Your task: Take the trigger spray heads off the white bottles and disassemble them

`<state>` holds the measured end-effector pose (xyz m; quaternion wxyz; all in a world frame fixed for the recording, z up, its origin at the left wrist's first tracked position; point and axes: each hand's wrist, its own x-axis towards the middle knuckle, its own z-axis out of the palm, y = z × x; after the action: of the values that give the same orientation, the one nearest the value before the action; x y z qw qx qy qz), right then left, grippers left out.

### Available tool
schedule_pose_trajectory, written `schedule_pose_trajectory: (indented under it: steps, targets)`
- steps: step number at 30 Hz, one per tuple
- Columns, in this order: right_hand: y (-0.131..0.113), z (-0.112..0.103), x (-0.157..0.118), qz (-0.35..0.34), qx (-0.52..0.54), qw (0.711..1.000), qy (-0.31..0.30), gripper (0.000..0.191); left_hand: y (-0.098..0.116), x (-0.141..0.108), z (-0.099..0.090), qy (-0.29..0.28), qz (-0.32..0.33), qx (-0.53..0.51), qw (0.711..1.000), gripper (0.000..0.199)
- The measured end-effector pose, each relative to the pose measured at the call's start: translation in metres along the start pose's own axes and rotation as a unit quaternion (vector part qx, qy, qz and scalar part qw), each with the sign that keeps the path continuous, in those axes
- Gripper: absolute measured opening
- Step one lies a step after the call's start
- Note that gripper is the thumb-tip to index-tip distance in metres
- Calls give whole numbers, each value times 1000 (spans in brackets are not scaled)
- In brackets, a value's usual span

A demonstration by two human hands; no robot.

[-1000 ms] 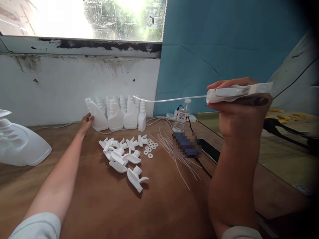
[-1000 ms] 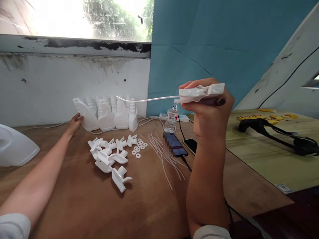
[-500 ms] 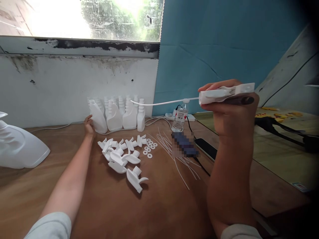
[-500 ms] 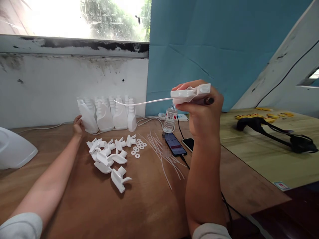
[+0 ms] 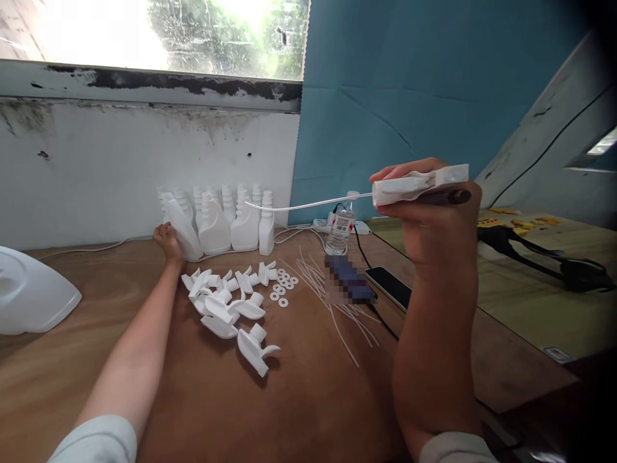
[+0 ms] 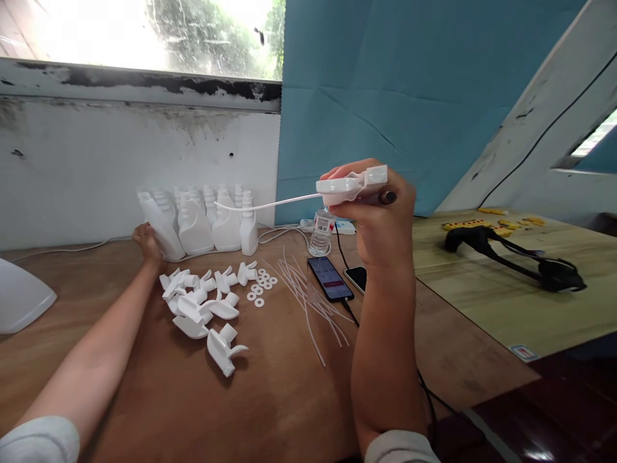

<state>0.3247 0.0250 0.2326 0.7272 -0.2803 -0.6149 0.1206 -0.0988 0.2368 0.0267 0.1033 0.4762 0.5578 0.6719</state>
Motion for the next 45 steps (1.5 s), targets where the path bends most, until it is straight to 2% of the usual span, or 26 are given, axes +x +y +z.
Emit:
schedule_pose_trajectory:
  steps: [3,6,8,12,15,18,20,23,25,27,29,32,34,36,39,40,42,45]
  targets:
    - [2,-2,0,-4,14,1000,-11,29,-5,-7,-11,21,36,35,998,46]
    - [3,-4,0,-1,13,1000,-16,29,-7,-13,-22,-10,66,86,994,75]
    - [4,-3,0,0,9,1000,-13,29,-7,-14,-27,-36,68,119,990,85]
    - [5,0,-1,-1,16,1000,-20,29,1,-12,-29,-64,31,113,991,86]
    - [6,0,-2,27,9,998,-50,28,12,-16,-31,-54,12,82,995,85]
    - [8,-3,-2,84,-7,994,-68,28,30,-23,-39,-8,12,26,1000,77]
    - [10,-4,-2,135,-18,988,-75,33,47,-25,-44,37,20,-3,999,61]
    - [11,-2,-4,194,-43,973,-122,38,83,-23,-50,92,37,-44,994,39]
    - [9,4,-6,194,-78,965,-156,35,117,-22,-51,90,49,-78,992,30]
    - [6,11,-9,184,-109,961,-178,33,156,-30,-54,55,68,-118,989,21]
    - [4,19,-13,172,-120,957,-201,31,197,-48,-58,-52,118,-207,970,16]
    - [2,32,-18,125,-134,953,-242,22,247,-89,-66,-205,193,-165,945,15]
    - [-1,41,-23,91,-150,947,-268,19,267,-116,-71,-273,216,-116,930,22]
    - [-5,49,-29,67,-167,935,-305,18,276,-135,-72,-312,250,-72,914,41]
    - [-12,59,-39,19,-187,908,-374,17,279,-150,-70,-319,318,3,893,67]
    - [-13,62,-42,3,-192,900,-390,17,279,-153,-69,-320,336,27,885,66]
    - [-15,67,-47,-18,-197,893,-405,21,278,-156,-66,-326,348,56,877,48]
    - [-16,72,-51,1,-192,902,-386,27,277,-158,-65,-317,281,42,905,23]
